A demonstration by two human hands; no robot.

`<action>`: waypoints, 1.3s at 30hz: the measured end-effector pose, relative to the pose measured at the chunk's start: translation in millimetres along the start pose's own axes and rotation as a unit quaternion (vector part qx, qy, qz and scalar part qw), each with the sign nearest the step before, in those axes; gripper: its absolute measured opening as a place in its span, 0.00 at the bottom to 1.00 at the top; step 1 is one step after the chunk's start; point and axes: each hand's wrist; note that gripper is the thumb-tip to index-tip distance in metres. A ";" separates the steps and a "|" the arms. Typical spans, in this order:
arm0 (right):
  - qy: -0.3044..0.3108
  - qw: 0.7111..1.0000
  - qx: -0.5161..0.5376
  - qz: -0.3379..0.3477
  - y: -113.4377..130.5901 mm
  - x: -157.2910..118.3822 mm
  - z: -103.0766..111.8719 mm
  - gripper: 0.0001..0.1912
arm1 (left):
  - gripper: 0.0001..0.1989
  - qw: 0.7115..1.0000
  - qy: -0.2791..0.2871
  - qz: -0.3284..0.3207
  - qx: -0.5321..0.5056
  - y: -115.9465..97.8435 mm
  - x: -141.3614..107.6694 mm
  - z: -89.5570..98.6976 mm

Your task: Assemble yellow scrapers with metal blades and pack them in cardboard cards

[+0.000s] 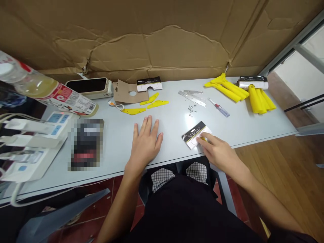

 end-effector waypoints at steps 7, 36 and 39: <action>-0.058 0.996 -0.004 -0.069 -54.5 -52.0 7.4 0.21 | 0.33 1.000 -0.006 -0.003 0.000 0.7 -0.3 -0.2; -0.232 0.903 -0.252 -0.259 -293.7 89.8 148.2 0.30 | 0.34 0.999 -0.032 -0.018 -0.006 5.4 -2.3 -4.2; -0.181 0.914 -0.241 -0.272 -300.6 99.6 138.5 0.34 | 0.33 0.999 -0.033 -0.016 -0.012 5.6 -2.4 -3.3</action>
Point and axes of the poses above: each hand's wrist, its own x-axis towards the middle knuckle, its own z-axis out of the back of the hand, y = z × x, and after that the axes turned 1 degree about x, right-handed
